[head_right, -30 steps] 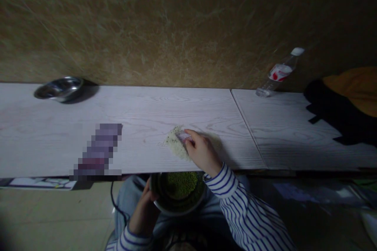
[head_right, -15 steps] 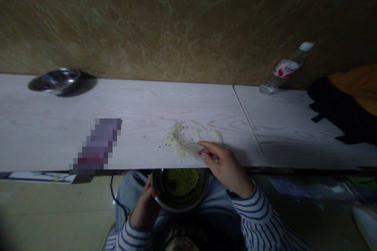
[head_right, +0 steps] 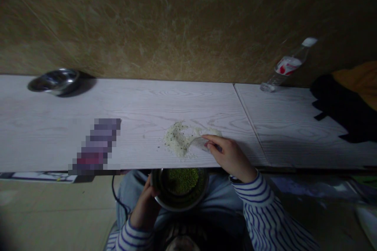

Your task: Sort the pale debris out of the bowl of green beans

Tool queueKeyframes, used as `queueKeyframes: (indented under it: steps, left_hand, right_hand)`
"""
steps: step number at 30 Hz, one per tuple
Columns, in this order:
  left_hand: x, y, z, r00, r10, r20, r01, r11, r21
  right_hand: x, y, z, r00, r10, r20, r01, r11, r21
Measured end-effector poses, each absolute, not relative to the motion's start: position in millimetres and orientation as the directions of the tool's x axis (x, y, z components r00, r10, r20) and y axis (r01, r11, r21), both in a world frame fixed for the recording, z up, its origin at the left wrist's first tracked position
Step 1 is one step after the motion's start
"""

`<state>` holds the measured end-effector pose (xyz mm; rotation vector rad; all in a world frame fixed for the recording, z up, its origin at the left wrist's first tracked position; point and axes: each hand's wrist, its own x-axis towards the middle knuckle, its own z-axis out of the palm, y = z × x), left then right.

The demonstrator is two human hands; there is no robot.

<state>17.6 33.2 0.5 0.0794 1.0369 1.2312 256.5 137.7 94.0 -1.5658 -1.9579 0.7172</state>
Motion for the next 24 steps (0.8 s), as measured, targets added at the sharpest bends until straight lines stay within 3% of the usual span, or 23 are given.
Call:
queueKeyframes:
  steps: [15,18,24]
  left_hand:
    - [16.4,31.5,-4.5,-0.016,0.812,-0.584,-0.712,0.4,0.576]
    - [16.3,32.4,-3.7,-0.009,0.807,-0.591,-0.713,0.409,0.569]
    - [17.9,33.4,4.0,-0.039,0.816,-0.577,-0.728,0.372,0.576]
  right_hand:
    - [245.7,145.8,78.2,0.028,0.994,0.104,0.607,0.066,-0.792]
    - [243.7,155.1,80.1,0.084,0.985,0.154,0.641,0.065,-0.765]
    - [221.6,159.8,77.9,0.009,0.986,0.164,0.724,0.106,-0.682]
